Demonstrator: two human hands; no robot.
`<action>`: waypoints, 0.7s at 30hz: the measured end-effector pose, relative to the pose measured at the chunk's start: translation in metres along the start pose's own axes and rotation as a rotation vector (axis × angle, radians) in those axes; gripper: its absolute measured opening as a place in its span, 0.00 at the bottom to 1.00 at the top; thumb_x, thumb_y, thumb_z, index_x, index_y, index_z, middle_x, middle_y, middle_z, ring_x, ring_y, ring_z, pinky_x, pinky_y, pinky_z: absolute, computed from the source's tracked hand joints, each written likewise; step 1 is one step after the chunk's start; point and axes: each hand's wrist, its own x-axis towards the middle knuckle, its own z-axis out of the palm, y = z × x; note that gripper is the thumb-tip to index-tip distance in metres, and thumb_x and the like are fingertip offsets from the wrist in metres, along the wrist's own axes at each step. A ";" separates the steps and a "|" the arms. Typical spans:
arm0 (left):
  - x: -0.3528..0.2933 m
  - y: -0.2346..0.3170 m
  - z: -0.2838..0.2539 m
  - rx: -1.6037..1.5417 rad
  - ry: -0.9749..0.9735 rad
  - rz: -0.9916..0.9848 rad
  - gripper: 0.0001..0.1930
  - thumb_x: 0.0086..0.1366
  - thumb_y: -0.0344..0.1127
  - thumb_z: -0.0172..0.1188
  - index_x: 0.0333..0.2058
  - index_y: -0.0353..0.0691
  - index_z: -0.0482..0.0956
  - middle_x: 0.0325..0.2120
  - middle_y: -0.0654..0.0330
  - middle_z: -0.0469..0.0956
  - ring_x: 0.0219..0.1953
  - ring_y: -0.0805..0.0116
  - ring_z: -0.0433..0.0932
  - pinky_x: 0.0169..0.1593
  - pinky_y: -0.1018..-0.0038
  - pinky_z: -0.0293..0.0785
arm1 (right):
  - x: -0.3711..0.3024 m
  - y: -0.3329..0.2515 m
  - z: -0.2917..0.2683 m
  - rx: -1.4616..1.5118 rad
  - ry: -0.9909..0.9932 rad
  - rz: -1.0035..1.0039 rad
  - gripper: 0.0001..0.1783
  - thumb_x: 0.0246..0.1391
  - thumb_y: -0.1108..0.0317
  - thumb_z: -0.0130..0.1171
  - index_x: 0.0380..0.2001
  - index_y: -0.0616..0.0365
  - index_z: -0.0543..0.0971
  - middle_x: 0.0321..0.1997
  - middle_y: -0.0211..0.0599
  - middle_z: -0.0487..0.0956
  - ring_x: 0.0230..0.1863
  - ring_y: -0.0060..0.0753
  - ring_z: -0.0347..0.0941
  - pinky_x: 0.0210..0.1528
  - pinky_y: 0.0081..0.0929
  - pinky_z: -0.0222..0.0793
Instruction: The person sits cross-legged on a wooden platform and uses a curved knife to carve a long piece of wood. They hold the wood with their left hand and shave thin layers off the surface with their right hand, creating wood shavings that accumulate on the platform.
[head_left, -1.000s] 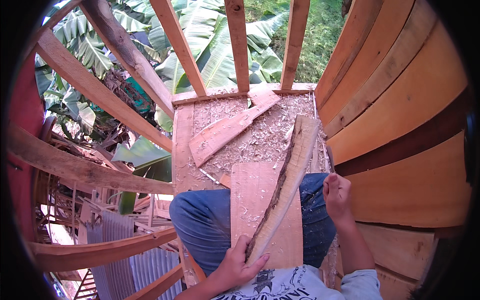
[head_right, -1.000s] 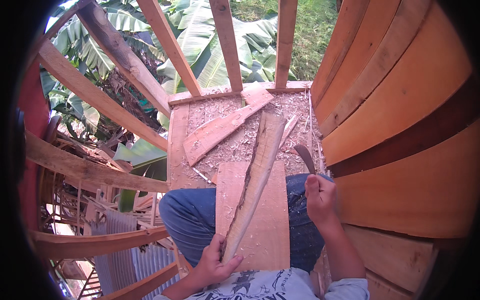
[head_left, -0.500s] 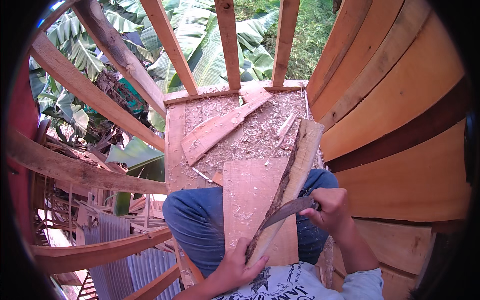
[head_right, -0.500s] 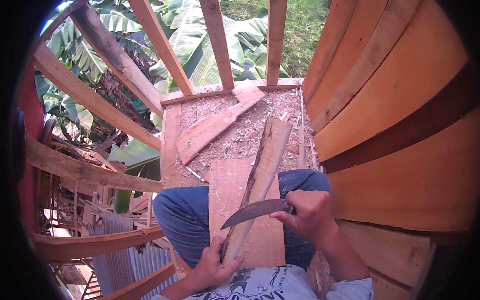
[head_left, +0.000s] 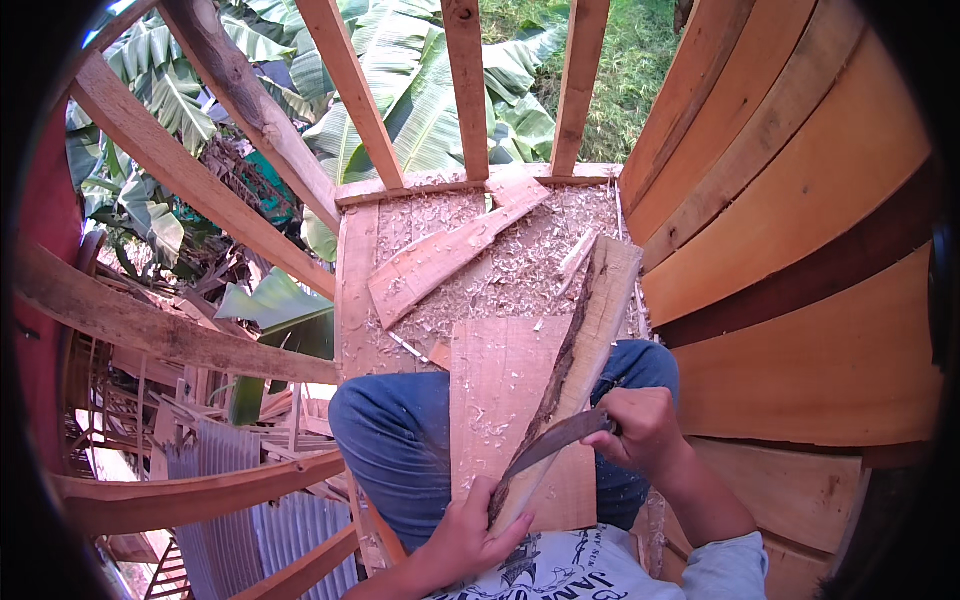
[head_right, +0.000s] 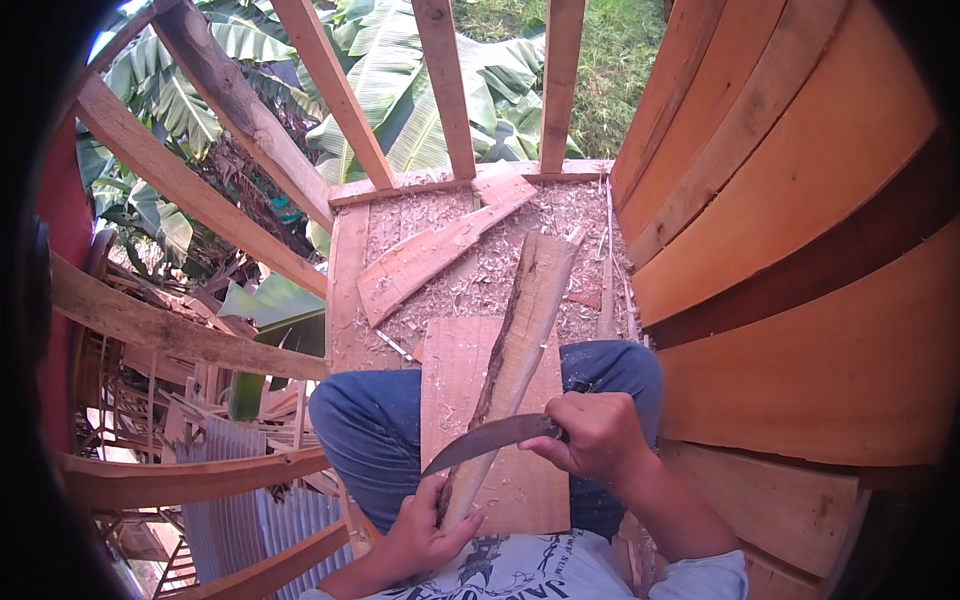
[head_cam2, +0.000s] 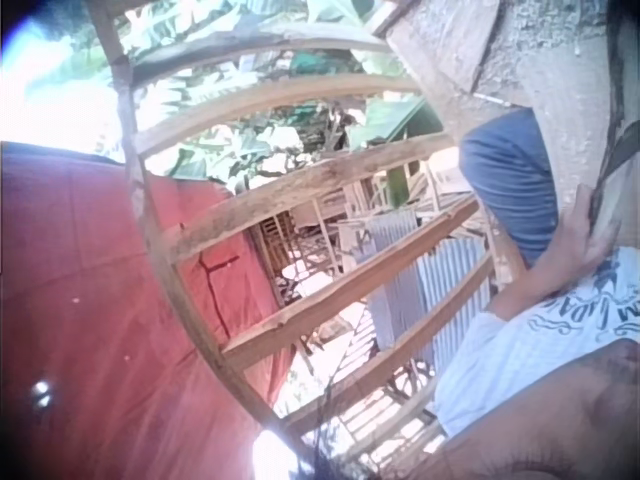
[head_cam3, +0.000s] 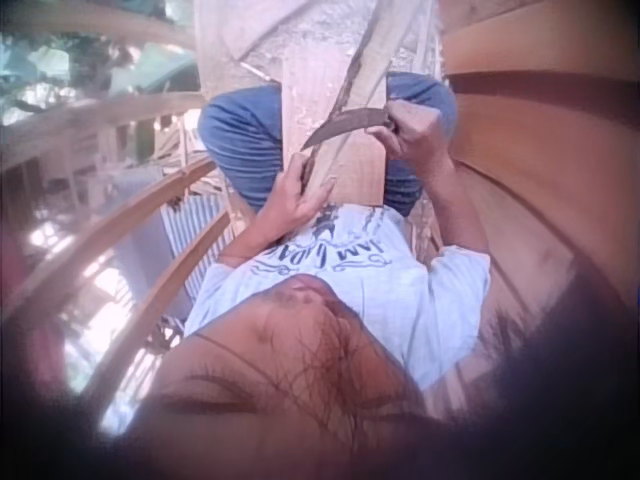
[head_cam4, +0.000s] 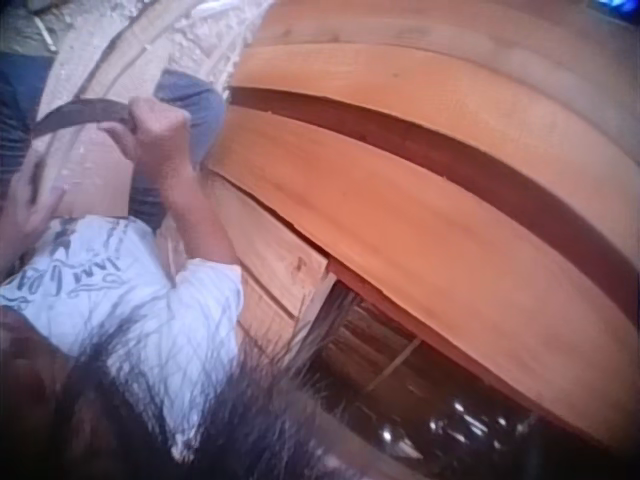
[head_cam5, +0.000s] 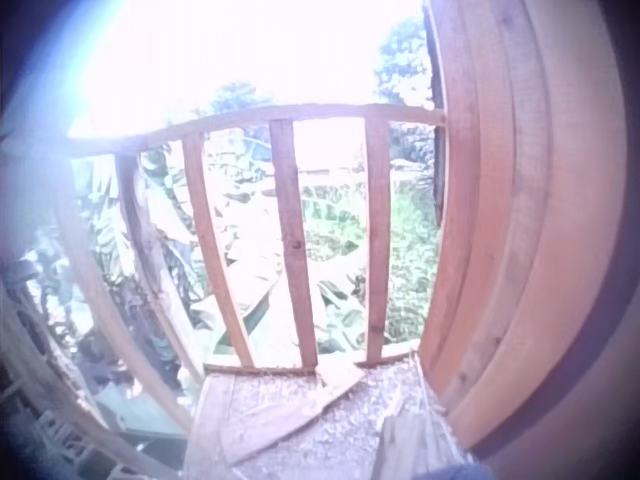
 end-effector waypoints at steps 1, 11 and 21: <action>-0.001 -0.001 -0.001 0.013 0.001 0.027 0.20 0.58 0.38 0.62 0.38 0.31 0.63 0.16 0.47 0.71 0.19 0.55 0.78 0.24 0.66 0.71 | 0.004 0.001 -0.003 -0.029 -0.039 -0.089 0.32 0.51 0.40 0.55 0.13 0.61 0.68 0.11 0.43 0.65 0.15 0.45 0.69 0.18 0.31 0.61; 0.003 0.001 -0.002 0.051 0.020 -0.001 0.21 0.58 0.39 0.62 0.39 0.31 0.63 0.16 0.48 0.72 0.20 0.54 0.79 0.24 0.66 0.72 | 0.017 0.039 -0.007 0.005 0.028 0.149 0.28 0.53 0.46 0.56 0.15 0.60 0.70 0.13 0.41 0.67 0.15 0.44 0.68 0.17 0.32 0.60; 0.007 0.001 -0.007 0.059 0.021 -0.051 0.21 0.58 0.38 0.61 0.40 0.30 0.62 0.19 0.44 0.74 0.22 0.53 0.80 0.26 0.66 0.74 | 0.026 0.018 -0.007 0.188 0.065 0.458 0.25 0.52 0.48 0.58 0.17 0.59 0.72 0.13 0.40 0.67 0.15 0.44 0.68 0.17 0.32 0.61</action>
